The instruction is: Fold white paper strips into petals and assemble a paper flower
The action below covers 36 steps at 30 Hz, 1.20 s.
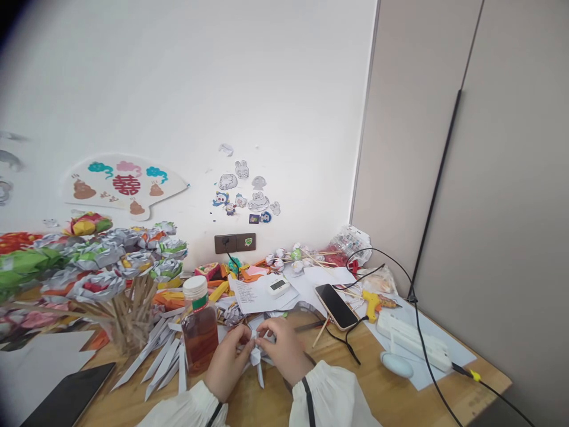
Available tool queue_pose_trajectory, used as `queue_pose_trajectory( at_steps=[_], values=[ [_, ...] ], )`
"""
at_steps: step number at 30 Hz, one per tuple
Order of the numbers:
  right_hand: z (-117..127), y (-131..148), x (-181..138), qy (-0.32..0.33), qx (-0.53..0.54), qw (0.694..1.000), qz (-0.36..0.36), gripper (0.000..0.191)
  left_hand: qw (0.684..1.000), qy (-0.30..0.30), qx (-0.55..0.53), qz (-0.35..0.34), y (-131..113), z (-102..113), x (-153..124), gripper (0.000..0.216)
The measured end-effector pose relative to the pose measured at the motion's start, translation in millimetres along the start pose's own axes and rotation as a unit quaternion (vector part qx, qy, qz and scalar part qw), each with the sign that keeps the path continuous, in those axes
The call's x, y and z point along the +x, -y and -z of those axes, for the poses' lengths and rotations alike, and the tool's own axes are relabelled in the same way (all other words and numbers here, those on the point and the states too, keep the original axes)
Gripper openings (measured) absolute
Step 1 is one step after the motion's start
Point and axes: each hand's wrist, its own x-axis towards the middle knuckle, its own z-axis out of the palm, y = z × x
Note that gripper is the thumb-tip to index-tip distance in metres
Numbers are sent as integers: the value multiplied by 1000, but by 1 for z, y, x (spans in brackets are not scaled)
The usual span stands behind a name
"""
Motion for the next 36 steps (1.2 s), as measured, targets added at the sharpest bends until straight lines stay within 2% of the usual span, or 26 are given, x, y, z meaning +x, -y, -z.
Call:
queue_pose_trajectory(
  at_steps=[6,12,15,18,22,25,27,30,36],
  values=[
    [-1,1,-1,-33,-47,998,20,11,998,10,-51,19,0,-1,0,10],
    [0,7,-1,-53,-27,996,70,16,998,-6,45,-50,-8,5,-1,9],
    [-1,6,-2,-39,-26,998,38,14,996,-13,70,-61,-9,6,-2,11],
    [-4,1,-3,6,9,1000,-18,14,996,-20,68,-48,-9,6,-2,12],
    [-7,-6,-3,33,49,997,-48,18,998,-23,49,-34,-8,6,-1,12],
    [-6,-9,-2,52,107,989,-88,16,1000,-1,24,-15,-6,7,2,11],
    [-5,-9,-2,61,143,982,-106,12,999,34,7,10,-5,7,4,11],
    [-4,-9,-2,60,147,981,-107,10,997,73,-11,35,-1,7,5,12],
    [-5,-6,-2,23,64,996,-61,8,999,38,-3,-2,-3,9,4,11]
  ],
)
